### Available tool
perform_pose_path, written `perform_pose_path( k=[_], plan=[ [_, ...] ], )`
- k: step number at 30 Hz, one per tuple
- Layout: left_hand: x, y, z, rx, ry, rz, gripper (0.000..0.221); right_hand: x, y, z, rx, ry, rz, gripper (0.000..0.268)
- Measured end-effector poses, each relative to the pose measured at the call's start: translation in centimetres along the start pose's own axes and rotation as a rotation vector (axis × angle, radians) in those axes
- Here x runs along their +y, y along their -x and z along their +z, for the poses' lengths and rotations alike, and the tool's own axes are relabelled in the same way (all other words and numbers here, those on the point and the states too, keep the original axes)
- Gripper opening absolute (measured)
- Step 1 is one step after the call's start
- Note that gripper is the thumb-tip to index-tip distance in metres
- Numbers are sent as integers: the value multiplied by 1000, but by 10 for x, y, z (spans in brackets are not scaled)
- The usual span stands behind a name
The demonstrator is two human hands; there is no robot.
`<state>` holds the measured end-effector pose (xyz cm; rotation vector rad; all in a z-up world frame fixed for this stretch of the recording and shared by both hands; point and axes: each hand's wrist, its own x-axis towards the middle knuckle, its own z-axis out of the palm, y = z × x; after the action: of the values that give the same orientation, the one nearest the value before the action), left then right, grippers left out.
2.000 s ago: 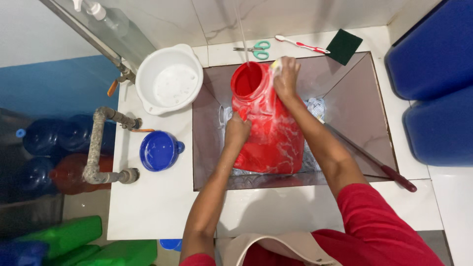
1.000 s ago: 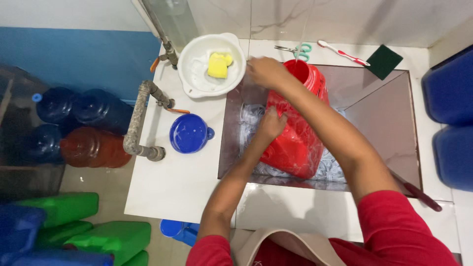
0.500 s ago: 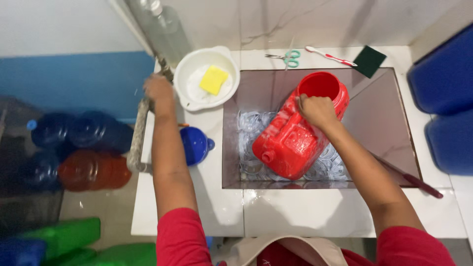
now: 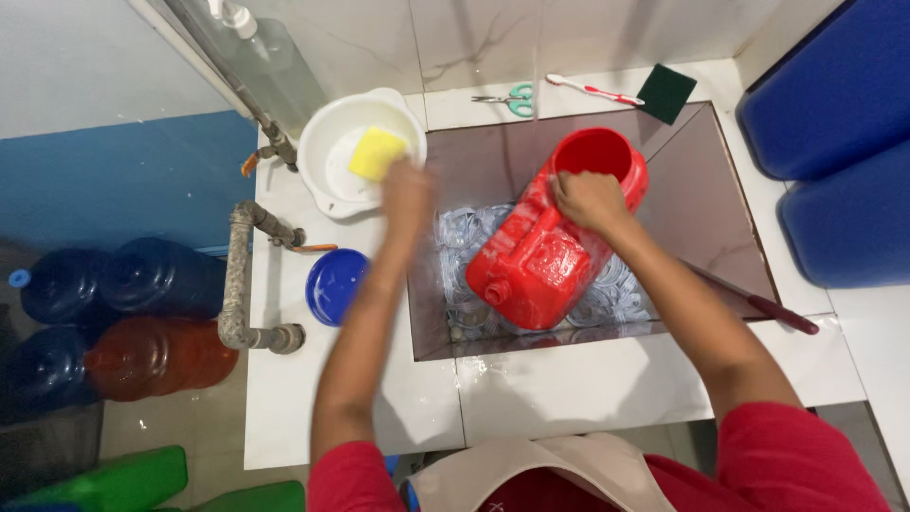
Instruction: The person washes the lids and interiors of plastic water containers using a sponge and soapy water in a sink, then rinses them under a stream of water.
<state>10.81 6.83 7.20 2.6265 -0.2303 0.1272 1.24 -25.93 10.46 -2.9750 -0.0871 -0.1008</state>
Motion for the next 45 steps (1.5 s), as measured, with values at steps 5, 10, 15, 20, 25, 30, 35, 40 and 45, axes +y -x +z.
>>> perform_pose_path(
  k=[5, 10, 15, 20, 25, 30, 35, 40, 45],
  plan=[
    [122, 88, 91, -285, 313, 102, 67, 18, -111, 2, -97, -750, 208, 26],
    [91, 80, 102, -116, 414, -159, 67, 19, -173, -17, -24, 110, -845, 16],
    [57, 78, 104, -18, 469, -267, 61, 2, -168, -52, -538, -758, 119, 13],
    [43, 71, 97, -79, 486, -189, 57, -15, -159, -76, -596, -935, 312, 18],
    [57, 24, 77, -176, 305, 106, 65, -20, -157, -92, -510, -794, 139, 22],
    [117, -5, 98, 118, -130, 126, 56, -16, -155, -92, -359, -725, 109, 22],
    [146, -13, 126, 192, 57, 422, 54, -11, -165, -74, -379, -909, 201, 17],
    [156, 18, 120, 201, -5, 717, 44, -3, -170, -63, -394, -987, 166, 17],
    [166, 56, 107, 268, -74, 859, 48, -6, -165, -73, -351, -886, 138, 17]
  ],
)
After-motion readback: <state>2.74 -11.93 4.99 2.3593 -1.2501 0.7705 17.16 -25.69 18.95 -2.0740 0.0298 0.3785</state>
